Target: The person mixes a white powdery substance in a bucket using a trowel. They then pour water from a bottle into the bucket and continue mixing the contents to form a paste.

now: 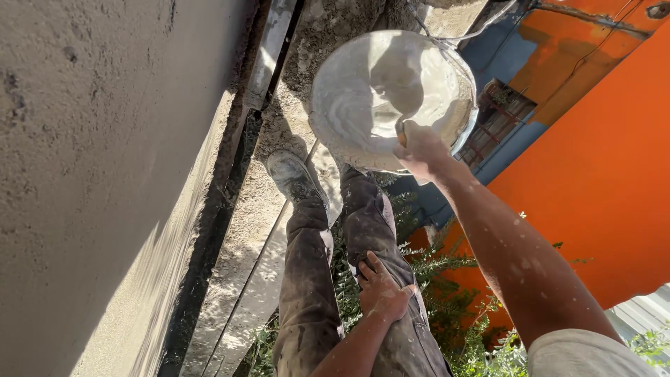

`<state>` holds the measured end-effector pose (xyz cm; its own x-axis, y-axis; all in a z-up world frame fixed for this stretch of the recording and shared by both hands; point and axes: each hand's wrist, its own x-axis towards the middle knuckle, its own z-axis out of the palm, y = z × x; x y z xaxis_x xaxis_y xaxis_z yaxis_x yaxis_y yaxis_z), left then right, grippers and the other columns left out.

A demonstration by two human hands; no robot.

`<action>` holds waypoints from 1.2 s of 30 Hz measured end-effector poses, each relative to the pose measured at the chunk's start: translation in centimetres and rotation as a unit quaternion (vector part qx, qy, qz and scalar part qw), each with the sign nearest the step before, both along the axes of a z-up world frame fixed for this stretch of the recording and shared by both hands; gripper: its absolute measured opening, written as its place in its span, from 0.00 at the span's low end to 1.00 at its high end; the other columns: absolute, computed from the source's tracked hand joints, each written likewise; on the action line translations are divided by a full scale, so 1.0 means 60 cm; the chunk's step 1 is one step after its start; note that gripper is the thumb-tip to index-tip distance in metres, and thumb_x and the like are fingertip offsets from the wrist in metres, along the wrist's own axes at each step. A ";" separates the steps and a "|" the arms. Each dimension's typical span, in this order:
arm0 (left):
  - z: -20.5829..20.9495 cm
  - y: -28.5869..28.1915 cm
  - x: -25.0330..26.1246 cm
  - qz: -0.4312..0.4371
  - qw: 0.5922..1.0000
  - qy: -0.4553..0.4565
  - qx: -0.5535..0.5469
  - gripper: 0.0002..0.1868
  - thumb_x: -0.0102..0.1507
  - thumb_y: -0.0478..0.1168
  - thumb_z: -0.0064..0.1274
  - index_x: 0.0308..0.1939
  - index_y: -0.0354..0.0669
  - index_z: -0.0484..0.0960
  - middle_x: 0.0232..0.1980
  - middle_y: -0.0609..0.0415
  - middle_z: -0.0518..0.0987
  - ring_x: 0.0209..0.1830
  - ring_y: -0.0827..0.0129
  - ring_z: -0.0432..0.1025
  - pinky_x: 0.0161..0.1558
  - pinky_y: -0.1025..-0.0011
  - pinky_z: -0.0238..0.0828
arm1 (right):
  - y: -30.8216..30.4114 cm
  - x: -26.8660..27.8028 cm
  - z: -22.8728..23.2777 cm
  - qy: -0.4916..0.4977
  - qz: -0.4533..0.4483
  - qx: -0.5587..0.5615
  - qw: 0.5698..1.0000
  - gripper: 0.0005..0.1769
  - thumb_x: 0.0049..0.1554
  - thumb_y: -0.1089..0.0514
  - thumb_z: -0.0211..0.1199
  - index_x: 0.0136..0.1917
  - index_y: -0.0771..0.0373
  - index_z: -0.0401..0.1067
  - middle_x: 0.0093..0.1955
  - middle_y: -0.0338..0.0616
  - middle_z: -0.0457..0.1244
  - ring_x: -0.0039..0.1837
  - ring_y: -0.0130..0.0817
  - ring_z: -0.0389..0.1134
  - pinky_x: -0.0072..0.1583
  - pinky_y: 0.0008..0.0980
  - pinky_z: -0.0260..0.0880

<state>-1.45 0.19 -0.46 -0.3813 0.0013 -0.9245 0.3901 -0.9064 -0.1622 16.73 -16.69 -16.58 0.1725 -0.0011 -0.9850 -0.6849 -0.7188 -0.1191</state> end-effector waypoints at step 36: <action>0.010 0.007 0.007 0.009 1.000 0.000 -0.015 0.69 0.65 0.67 0.59 0.81 0.49 0.16 0.86 0.40 0.26 0.84 0.36 0.36 0.66 0.53 0.70 | 0.093 0.055 0.076 0.217 0.258 -0.063 0.939 0.25 0.64 0.65 0.54 0.73 0.69 0.64 0.70 0.56 0.63 0.65 0.44 0.69 0.64 0.37 0.73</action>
